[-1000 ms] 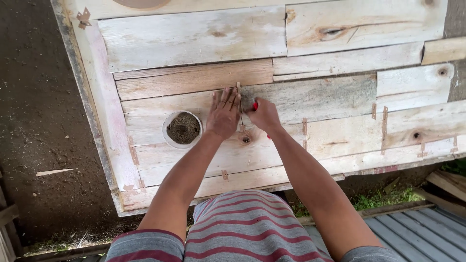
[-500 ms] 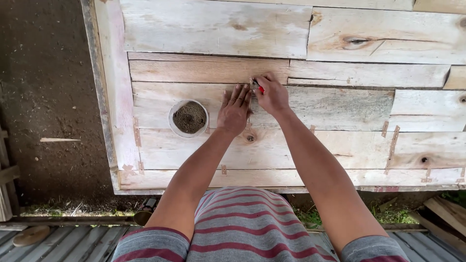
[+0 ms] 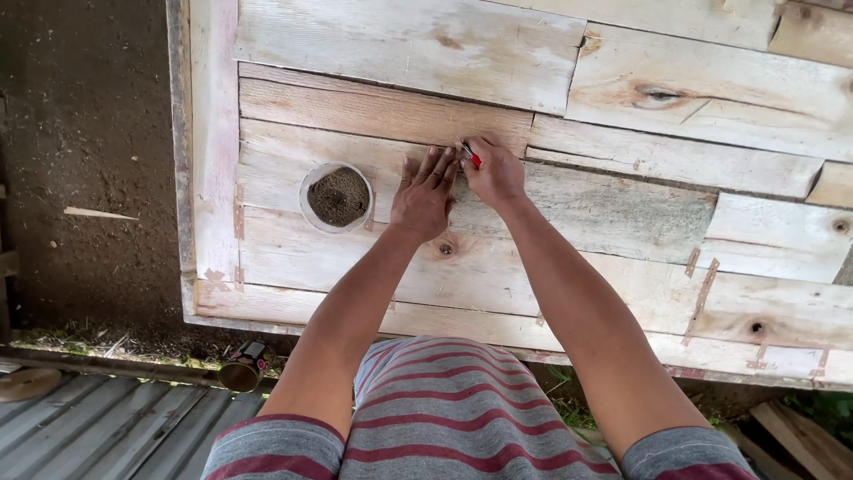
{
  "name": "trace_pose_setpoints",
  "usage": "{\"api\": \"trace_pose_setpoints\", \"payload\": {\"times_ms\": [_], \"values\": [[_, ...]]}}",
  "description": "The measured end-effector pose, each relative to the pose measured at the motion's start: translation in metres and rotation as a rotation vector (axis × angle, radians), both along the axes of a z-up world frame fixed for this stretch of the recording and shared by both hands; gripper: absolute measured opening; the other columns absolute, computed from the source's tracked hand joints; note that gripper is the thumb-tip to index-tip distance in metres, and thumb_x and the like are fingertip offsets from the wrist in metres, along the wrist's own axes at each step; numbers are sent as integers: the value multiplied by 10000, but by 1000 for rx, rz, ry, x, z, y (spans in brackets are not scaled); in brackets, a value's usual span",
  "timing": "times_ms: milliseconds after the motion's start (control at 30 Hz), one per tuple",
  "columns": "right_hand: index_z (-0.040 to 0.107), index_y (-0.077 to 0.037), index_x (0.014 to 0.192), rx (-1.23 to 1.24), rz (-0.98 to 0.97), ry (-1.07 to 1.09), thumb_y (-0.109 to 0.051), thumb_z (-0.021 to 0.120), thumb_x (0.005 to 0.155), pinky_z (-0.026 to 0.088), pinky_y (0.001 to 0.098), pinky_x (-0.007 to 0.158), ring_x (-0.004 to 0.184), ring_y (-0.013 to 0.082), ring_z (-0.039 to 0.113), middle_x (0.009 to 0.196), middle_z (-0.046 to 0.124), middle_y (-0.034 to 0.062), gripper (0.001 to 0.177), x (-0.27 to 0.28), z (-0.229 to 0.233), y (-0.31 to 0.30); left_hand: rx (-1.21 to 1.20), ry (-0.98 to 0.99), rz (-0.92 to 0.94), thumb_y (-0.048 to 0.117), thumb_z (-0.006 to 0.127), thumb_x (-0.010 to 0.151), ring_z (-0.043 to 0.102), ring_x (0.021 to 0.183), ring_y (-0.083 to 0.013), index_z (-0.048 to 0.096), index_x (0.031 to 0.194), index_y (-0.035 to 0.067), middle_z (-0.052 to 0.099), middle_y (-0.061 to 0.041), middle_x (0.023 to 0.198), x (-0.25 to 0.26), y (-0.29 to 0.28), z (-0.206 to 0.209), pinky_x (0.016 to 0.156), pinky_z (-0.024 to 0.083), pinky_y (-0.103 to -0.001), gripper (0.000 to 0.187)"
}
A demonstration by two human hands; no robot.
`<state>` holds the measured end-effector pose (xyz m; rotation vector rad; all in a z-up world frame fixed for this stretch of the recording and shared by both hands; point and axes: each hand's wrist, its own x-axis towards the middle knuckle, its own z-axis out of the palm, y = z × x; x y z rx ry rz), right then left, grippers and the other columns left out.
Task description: Patching gaps between wooden planks by inserting thin wood strips and trimming them with a utility knife.
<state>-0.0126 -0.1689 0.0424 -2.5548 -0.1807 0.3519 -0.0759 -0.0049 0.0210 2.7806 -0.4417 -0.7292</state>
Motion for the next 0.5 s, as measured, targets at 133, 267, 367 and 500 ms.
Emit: {"api": "trace_pose_setpoints", "payload": {"times_ms": [133,267,367,500], "values": [[662,-279,1168,15,26,-52,-224,753,866,603,587,765,954,415,704,1051,666,23,320,0,-7,-2,0,36,13,389,513,1055,-74,1602,-257,105,1676,207,-38,14,1750,1,0,19,1276,-55,-587,766],[679,-258,1132,54,59,-88,-203,772,840,601,573,741,945,399,709,1035,673,33,311,2,-21,-8,21,43,23,378,500,1056,-93,1600,-253,99,1674,204,-53,17,1748,1,-4,27,1274,-67,-589,757],[685,-257,1128,67,77,-104,-200,771,834,603,559,738,939,389,711,1023,673,34,312,3,-27,-10,22,49,26,370,505,1052,-92,1601,-251,89,1674,208,-64,23,1747,2,-4,29,1275,-59,-590,765],[694,-266,1112,59,81,-118,-210,738,851,609,548,756,930,380,711,1011,671,37,271,1,-34,-11,32,55,16,382,521,1058,-93,1601,-243,74,1681,210,-65,33,1748,1,-4,32,1276,-52,-575,786]]}}
